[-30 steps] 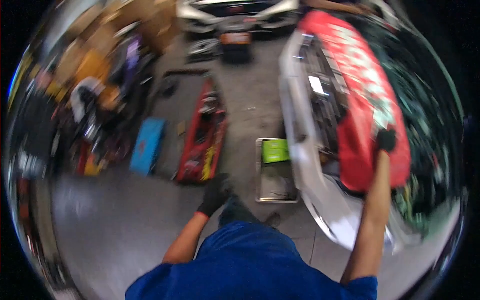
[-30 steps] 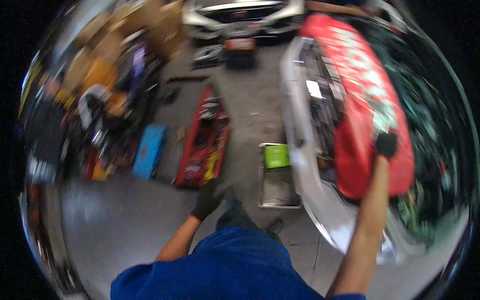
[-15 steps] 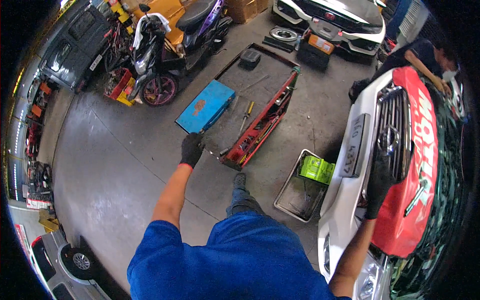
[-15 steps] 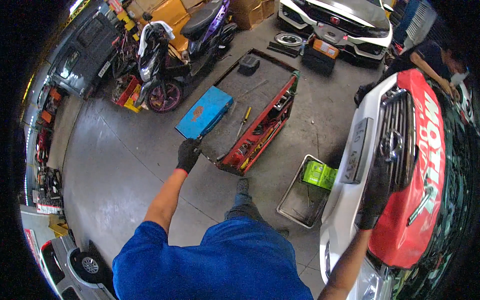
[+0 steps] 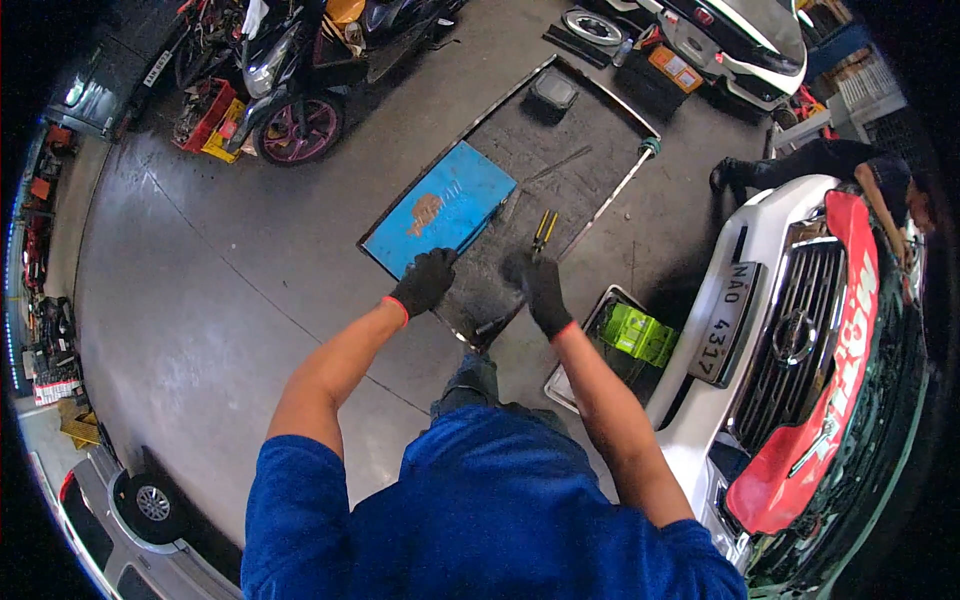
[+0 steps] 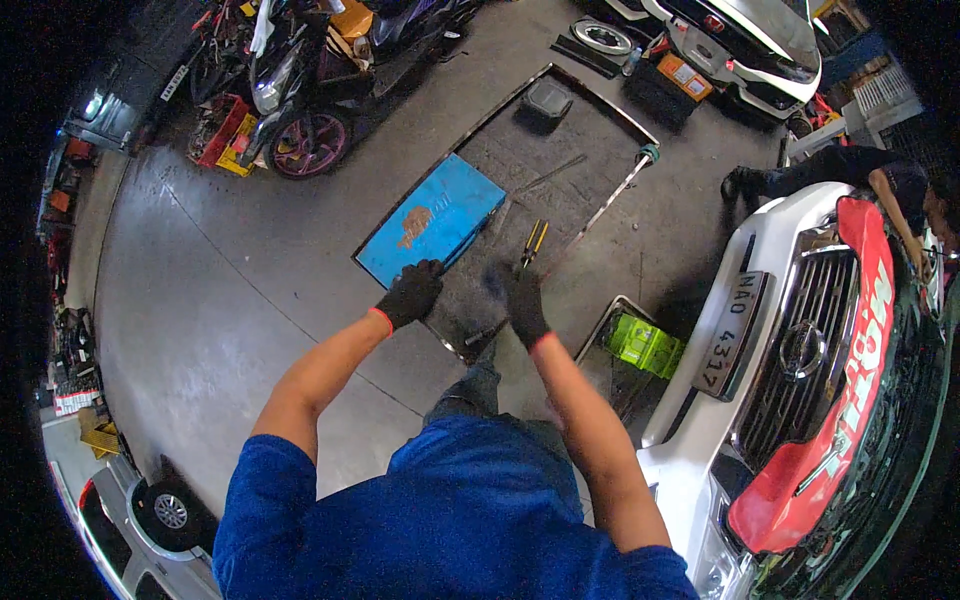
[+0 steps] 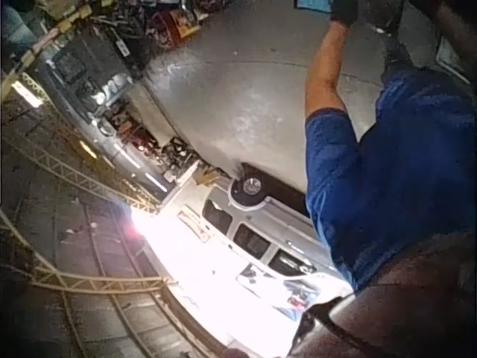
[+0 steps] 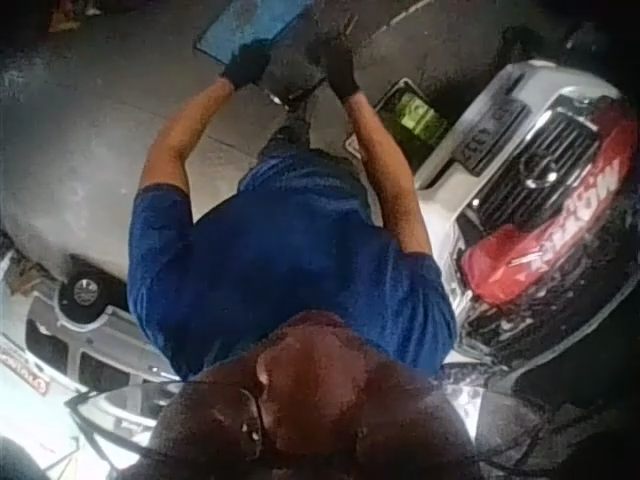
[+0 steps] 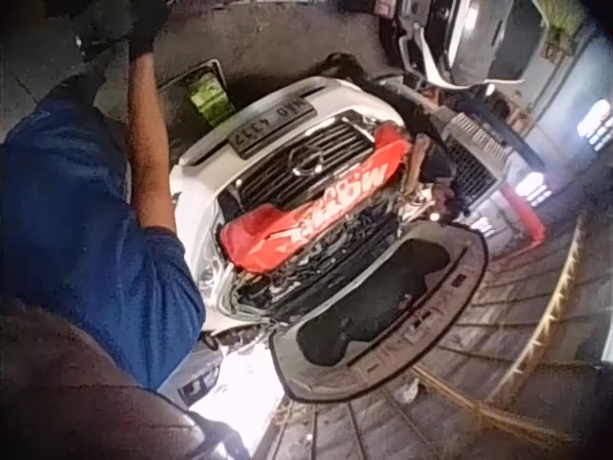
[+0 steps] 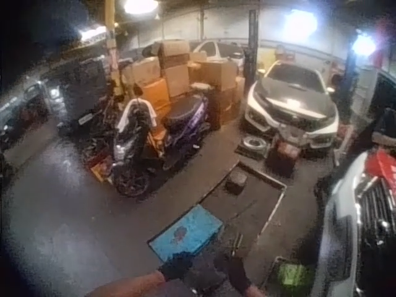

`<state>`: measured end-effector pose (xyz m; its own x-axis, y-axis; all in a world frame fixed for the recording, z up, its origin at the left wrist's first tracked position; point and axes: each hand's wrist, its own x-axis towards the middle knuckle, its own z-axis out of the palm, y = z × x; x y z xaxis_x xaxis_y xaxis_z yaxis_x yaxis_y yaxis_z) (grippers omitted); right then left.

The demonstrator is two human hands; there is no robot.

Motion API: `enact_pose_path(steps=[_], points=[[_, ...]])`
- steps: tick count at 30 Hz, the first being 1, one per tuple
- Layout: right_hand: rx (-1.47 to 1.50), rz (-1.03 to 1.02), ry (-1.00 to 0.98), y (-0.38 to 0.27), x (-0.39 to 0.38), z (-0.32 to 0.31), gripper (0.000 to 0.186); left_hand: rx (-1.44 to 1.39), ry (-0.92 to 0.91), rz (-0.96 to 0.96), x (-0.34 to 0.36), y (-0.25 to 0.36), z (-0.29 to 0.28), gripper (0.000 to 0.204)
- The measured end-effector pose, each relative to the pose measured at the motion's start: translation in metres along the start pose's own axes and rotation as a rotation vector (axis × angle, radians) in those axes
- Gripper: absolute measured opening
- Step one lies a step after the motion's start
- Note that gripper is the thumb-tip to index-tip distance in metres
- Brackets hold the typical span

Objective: Repairing and inspecting a car engine by removing components with a socket wrench and using a flashlight.

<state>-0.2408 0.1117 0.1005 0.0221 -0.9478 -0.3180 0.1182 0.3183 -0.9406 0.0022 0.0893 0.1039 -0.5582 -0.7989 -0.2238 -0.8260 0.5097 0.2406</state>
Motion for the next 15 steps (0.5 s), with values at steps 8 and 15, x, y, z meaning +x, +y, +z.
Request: enact_pose_path(steps=[8,15], points=[[-1.205,-0.211,-0.048,-0.002,0.099,0.0,0.031,-0.046,0.326,0.217,-0.027,-0.002,0.011,0.017],[-1.029,-0.184,-0.047,0.006,-0.044,-0.012,0.032,-0.474,0.206,0.293,-0.033,0.061,0.061,0.035]])
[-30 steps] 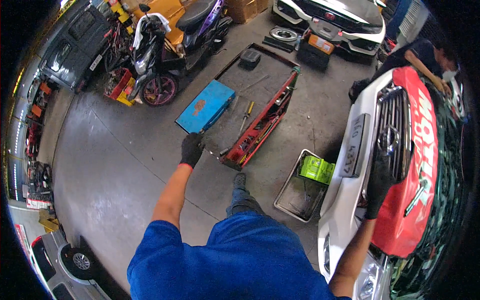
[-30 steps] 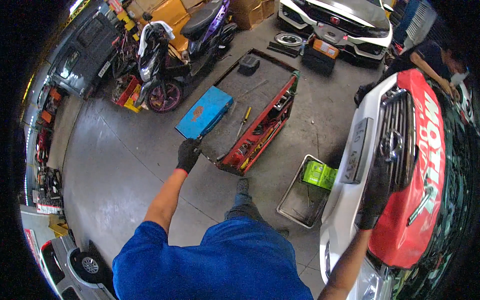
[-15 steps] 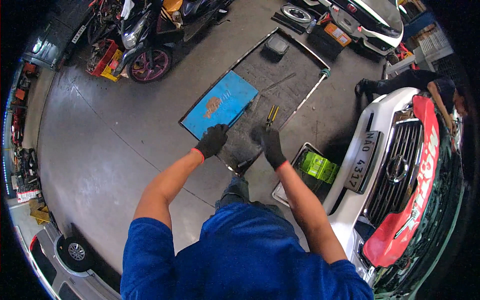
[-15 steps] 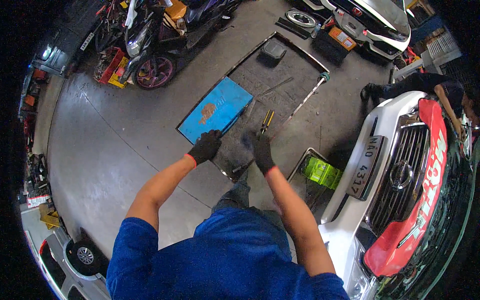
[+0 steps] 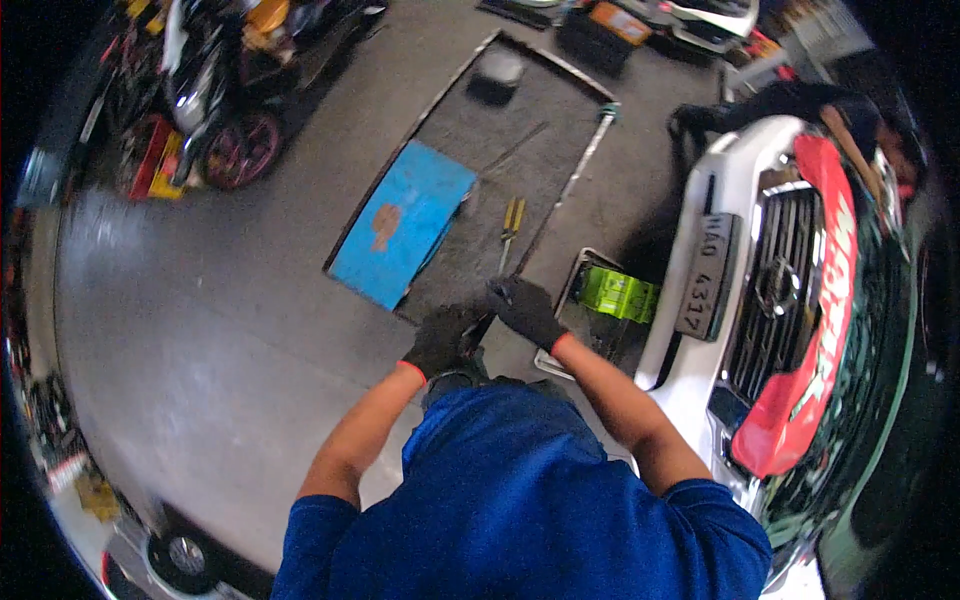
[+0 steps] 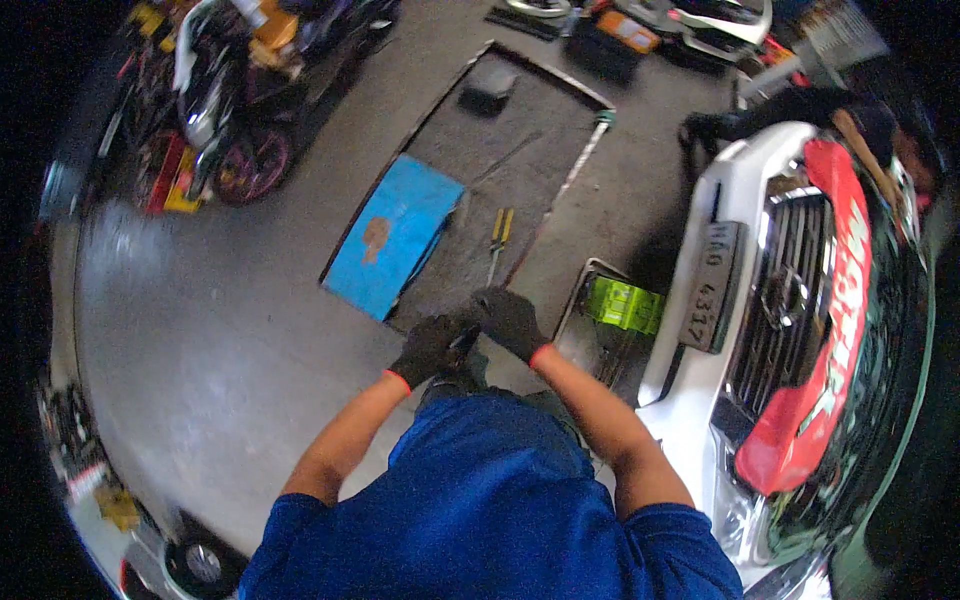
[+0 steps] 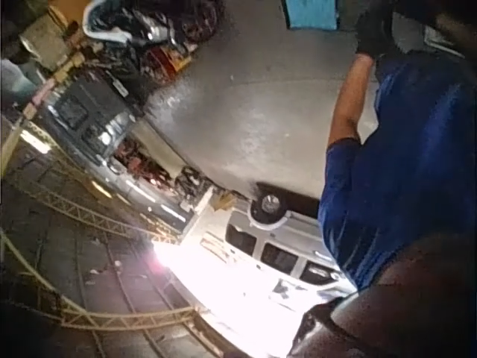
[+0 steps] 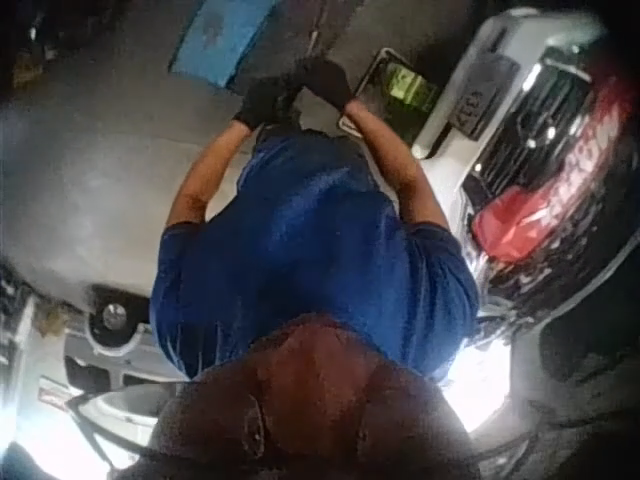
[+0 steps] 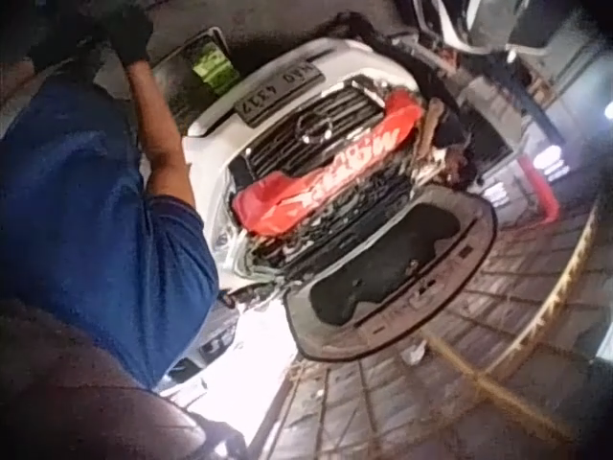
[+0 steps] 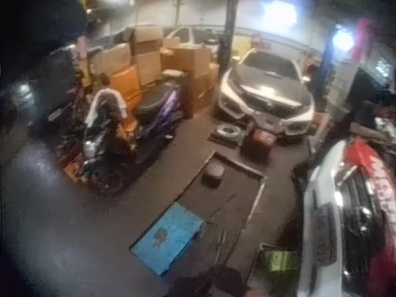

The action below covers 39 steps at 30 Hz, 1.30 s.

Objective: Repairing and inspecting a car engine by removing components with a socket wrench and using a flashlight.

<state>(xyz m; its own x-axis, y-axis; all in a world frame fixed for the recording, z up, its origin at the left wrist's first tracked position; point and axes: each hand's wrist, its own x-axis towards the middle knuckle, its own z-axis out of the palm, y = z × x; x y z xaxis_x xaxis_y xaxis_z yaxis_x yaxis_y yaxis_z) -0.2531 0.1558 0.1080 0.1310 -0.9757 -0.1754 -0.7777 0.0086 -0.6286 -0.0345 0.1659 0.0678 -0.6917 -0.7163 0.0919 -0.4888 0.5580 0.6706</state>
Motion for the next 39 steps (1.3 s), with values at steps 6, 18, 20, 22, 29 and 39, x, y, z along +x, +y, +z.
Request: enact_pose_path(steps=[6,18,20,22,29,39], points=[[-0.065,0.368,0.537,0.067,-0.139,-0.117,0.028,0.042,-0.336,-0.048,0.032,-0.018,0.013,0.032],[-0.602,1.163,1.551,0.253,-0.488,-0.401,0.031,0.555,-0.373,0.004,0.055,-0.004,0.01,0.038],[-0.398,1.333,1.152,0.28,-0.504,-0.418,0.039,0.605,-0.285,-0.01,0.047,-0.002,0.006,0.043],[-0.296,1.385,0.914,0.3,-0.511,-0.429,0.046,0.814,0.128,0.026,0.038,0.005,0.005,0.05],[-0.021,1.344,0.867,0.331,-0.532,-0.449,0.021,0.147,0.193,-0.422,0.042,0.069,0.048,0.046],[-0.723,0.835,0.858,0.294,-0.557,-0.43,0.021,0.352,0.262,0.373,0.073,0.199,0.096,0.039]])
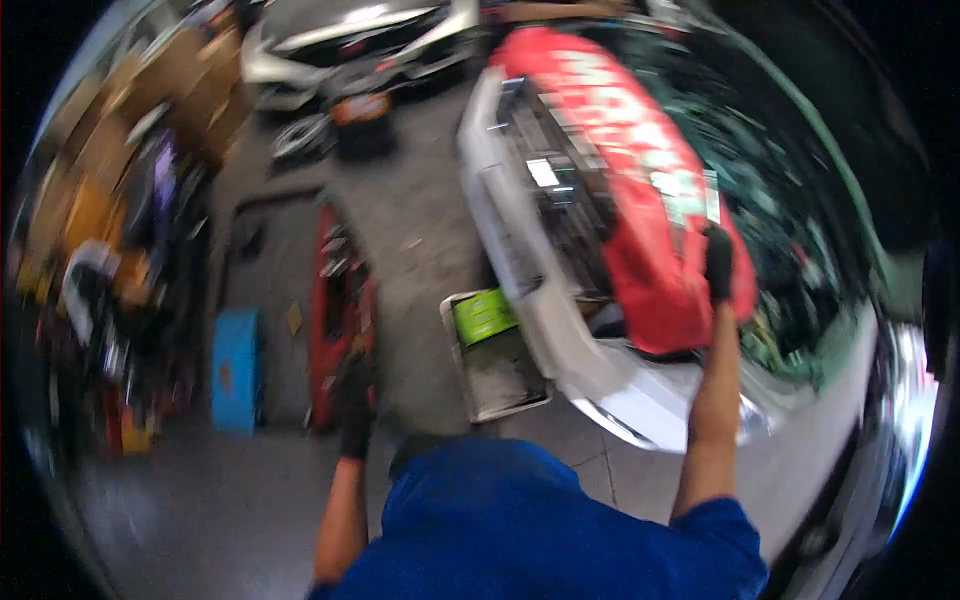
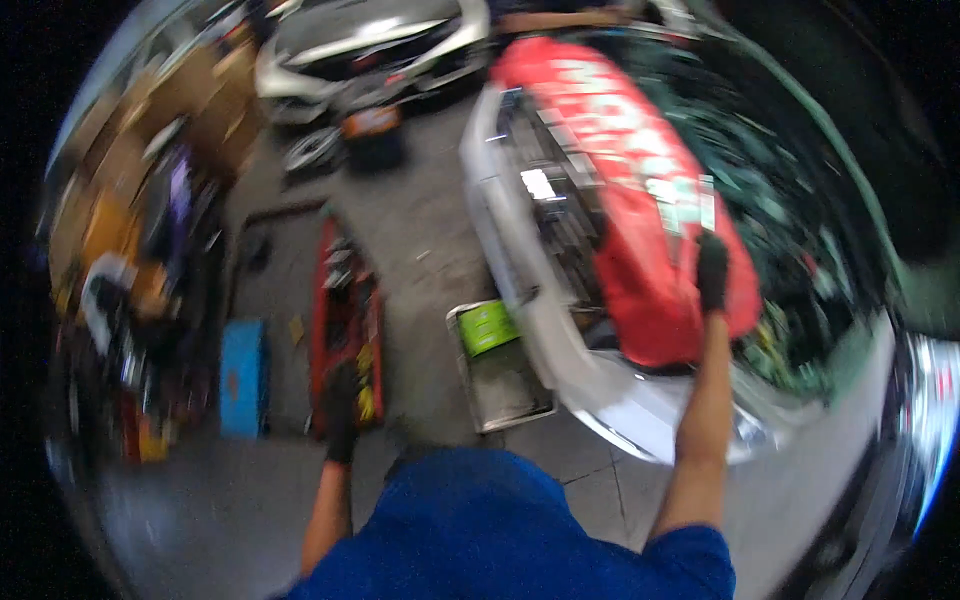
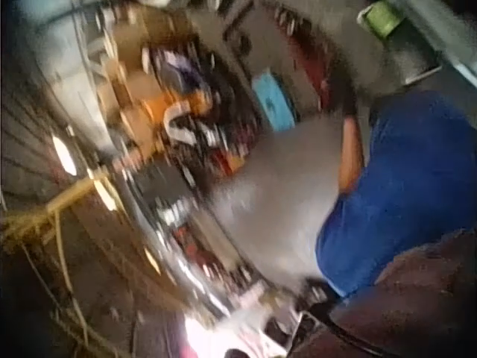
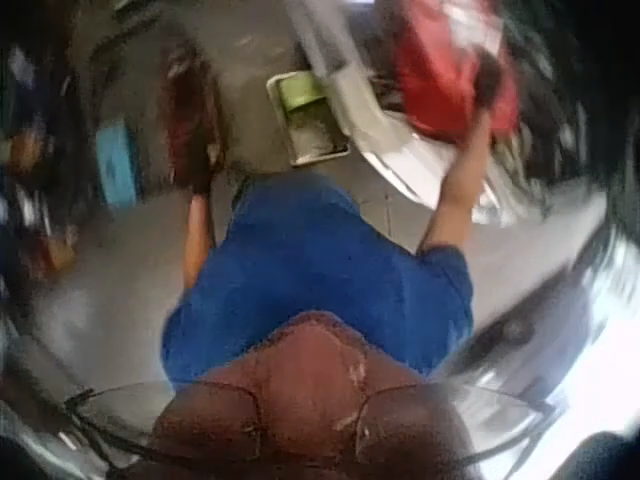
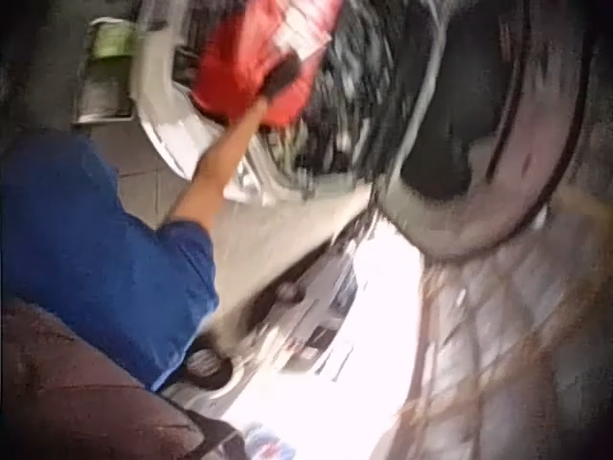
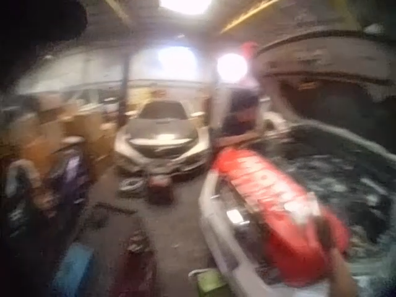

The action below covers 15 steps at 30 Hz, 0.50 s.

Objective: Repairing and inspecting a car engine by removing components with a socket wrench and using a flashlight.

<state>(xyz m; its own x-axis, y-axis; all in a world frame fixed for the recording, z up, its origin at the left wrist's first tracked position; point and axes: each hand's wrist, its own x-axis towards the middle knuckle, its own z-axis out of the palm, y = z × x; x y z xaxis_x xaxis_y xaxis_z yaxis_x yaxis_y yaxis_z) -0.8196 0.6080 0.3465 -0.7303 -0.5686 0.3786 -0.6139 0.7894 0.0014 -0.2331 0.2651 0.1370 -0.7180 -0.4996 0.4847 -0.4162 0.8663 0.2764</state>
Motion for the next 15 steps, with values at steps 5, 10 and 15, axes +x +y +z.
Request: enact_pose_path(steps=[5,10,15], points=[[0.469,-0.548,-0.135,-0.209,-0.1,-0.007,0.029,-1.796,0.024,-0.624,0.094,0.088,-0.001,0.044],[0.646,-0.696,-0.433,-0.453,-0.211,0.03,0.026,-1.566,0.405,-1.168,0.105,0.011,-0.003,0.035],[0.651,-0.954,-0.576,-0.585,-0.227,-0.006,0.029,-1.618,0.684,-0.912,-0.01,-0.191,-0.035,0.03]])
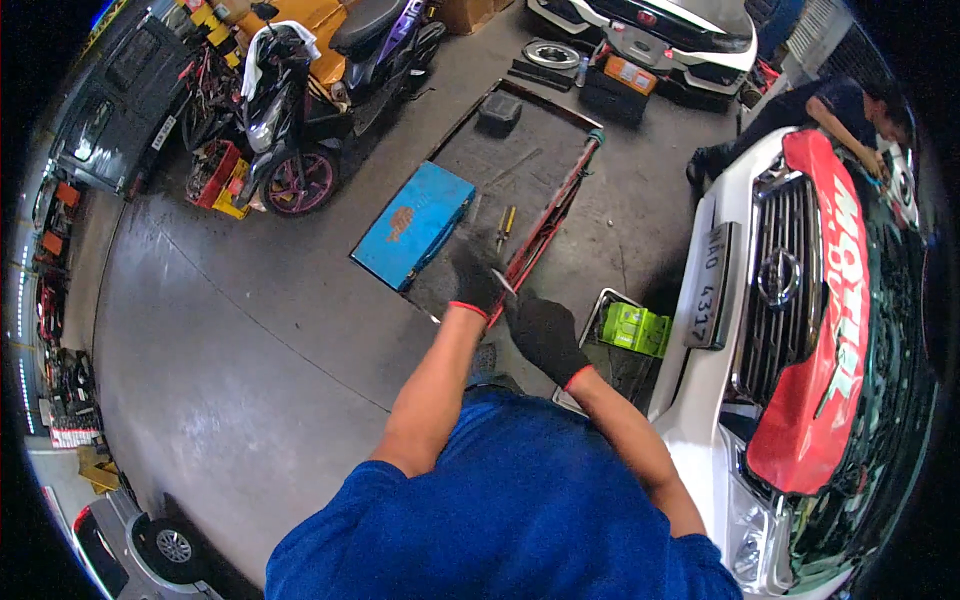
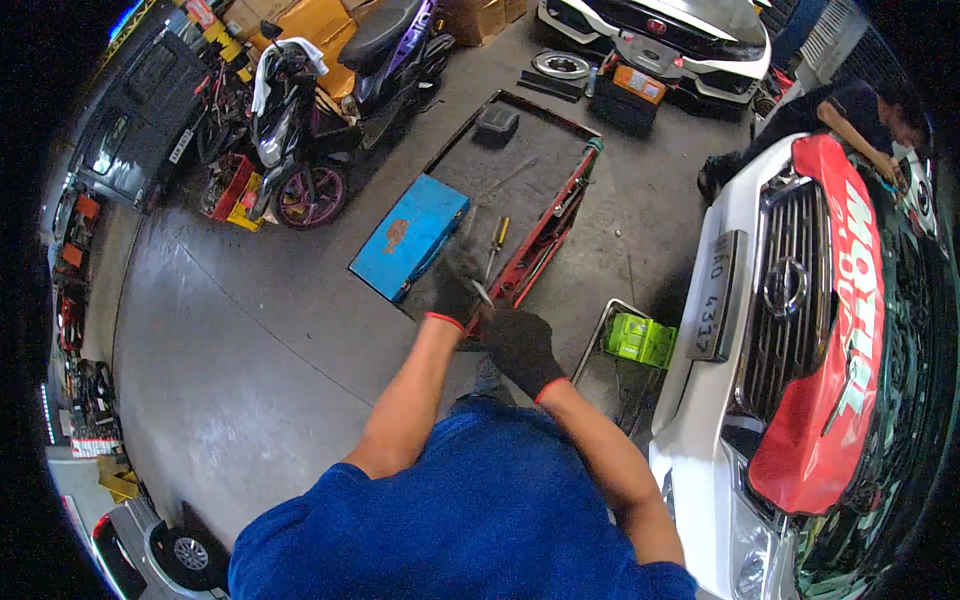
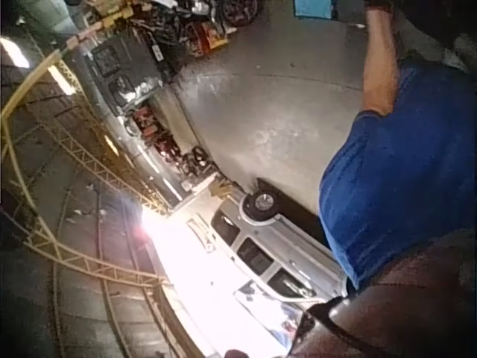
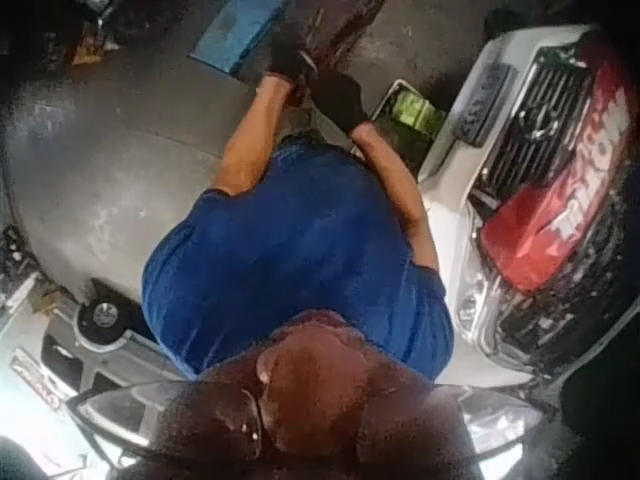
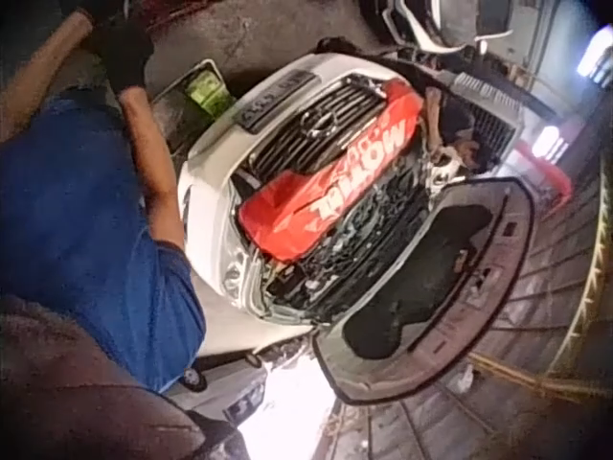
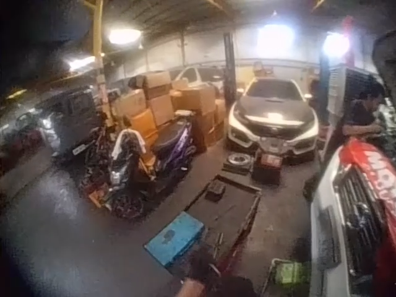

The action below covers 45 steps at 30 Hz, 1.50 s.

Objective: Repairing and inspecting a car engine by removing components with a socket wrench and using a flashlight.

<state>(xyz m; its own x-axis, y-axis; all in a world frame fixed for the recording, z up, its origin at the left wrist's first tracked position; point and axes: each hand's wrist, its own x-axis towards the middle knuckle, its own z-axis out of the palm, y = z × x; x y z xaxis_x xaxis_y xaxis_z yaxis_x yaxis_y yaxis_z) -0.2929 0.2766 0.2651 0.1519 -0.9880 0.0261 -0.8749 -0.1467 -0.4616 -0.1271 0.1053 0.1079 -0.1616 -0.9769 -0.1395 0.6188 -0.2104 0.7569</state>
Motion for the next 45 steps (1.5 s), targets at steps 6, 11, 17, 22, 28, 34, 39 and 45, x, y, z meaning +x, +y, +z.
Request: enact_pose_path(steps=[6,11,17,22,28,34,39,45], points=[[0.246,-0.165,-0.29,-0.022,0.047,0.076,0.031,0.272,0.395,0.572,0.023,0.237,-0.123,0.023],[0.055,-0.14,-0.317,0.032,0.146,0.184,0.035,0.705,0.377,0.309,-0.066,0.271,-0.084,0.044],[-0.078,-0.302,-0.337,0.054,0.153,0.205,0.036,0.703,0.239,-0.132,-0.104,0.187,-0.084,0.04],[0.134,0.139,-0.011,0.084,0.113,0.142,0.03,1.401,-0.22,0.114,-0.065,0.088,-0.079,0.049],[-0.005,0.089,-0.063,0.104,0.051,0.093,0.023,1.696,-0.528,-0.091,-0.012,0.041,-0.048,0.051],[0.342,0.291,0.005,0.09,0.027,0.098,0.034,1.918,-1.382,0.093,-0.007,0.013,-0.052,0.05],[0.325,0.519,0.312,0.13,-0.06,0.073,0.036,1.543,-1.301,0.004,-0.006,-0.003,-0.058,0.048],[-0.042,0.657,0.56,0.184,-0.159,0.03,0.033,1.59,-1.319,0.168,-0.012,0.003,-0.059,0.046]])
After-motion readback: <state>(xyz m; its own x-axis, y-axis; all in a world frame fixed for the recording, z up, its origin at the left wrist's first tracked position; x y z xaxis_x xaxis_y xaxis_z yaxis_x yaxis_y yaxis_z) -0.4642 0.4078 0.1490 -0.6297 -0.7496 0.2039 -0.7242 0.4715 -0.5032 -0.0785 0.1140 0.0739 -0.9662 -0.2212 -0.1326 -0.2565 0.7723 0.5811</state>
